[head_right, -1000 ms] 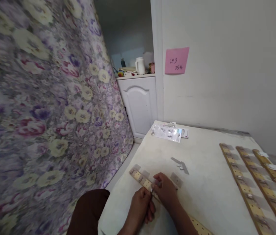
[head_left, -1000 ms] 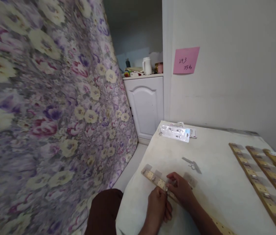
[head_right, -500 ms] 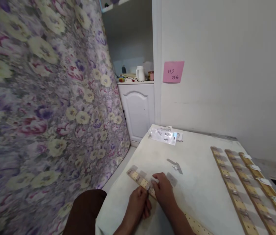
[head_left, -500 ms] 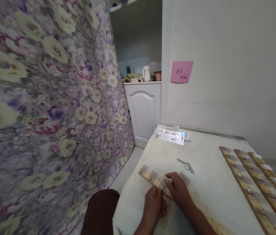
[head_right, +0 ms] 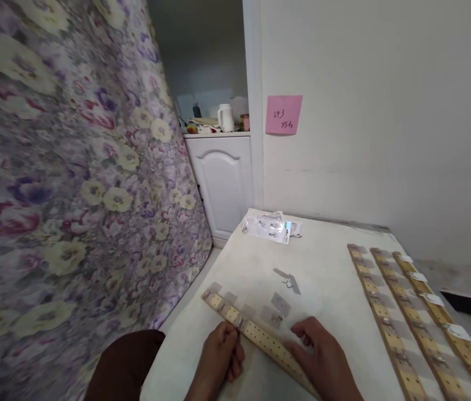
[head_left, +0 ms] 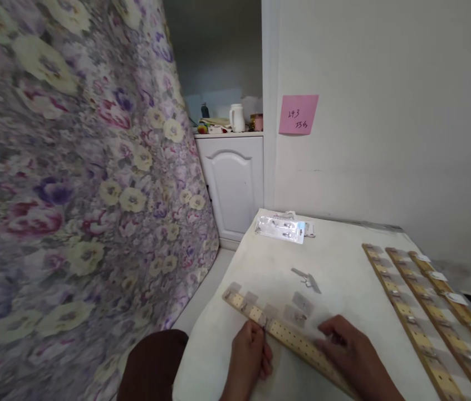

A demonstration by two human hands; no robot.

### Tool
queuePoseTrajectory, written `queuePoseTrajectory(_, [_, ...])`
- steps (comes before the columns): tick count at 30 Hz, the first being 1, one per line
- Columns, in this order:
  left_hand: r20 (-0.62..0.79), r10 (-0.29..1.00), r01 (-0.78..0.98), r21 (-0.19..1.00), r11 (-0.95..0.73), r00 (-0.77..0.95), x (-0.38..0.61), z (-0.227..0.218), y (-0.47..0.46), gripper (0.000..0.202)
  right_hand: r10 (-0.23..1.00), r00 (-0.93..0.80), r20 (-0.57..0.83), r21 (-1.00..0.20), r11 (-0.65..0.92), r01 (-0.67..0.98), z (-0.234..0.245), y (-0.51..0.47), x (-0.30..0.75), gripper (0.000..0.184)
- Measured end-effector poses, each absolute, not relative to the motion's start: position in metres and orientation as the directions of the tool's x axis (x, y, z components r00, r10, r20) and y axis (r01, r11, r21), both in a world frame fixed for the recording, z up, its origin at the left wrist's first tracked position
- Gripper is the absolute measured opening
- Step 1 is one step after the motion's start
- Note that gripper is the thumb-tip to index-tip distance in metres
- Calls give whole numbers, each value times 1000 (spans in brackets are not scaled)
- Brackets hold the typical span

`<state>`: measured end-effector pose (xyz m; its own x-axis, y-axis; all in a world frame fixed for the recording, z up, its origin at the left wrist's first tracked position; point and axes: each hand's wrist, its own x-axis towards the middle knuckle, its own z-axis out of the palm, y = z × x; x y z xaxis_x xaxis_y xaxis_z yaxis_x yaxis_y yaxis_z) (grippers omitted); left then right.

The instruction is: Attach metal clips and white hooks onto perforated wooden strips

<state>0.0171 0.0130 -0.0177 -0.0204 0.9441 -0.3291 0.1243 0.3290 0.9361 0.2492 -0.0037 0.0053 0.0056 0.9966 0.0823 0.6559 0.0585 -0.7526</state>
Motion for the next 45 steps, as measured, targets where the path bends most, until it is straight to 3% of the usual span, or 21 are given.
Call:
queuePoseTrajectory(5, [-329, 944, 119, 937, 329, -17, 18, -17, 12, 21, 999, -1, 49, -681, 34, 731, -10, -23, 236, 31])
queuePoseTrajectory(13, [-309, 951, 96, 947, 308, -3, 20, -13, 10, 25, 999, 11, 47, -643, 22, 765, -11, -26, 227, 15])
queuePoseTrajectory(21, [-340, 940, 59, 939, 339, 9, 18, -12, 10, 35, 994, 109, 30, -639, -65, 766, -3, -14, 208, 11])
queuePoseTrajectory(30, [-294, 953, 136, 949, 284, 65, 13, -17, 10, 21, 978, 205, 43, -617, -136, 775, -4, -15, 169, 10])
queuePoseTrajectory(35, [-263, 963, 157, 956, 250, 67, 13, -14, 7, 16, 980, 198, -5, -702, -144, 697, 0, -13, 180, 23])
queuePoseTrajectory(45, [-237, 968, 182, 958, 220, 79, 12, -22, 9, 15, 986, -28, 163, -636, 127, 761, 1, 24, 210, 20])
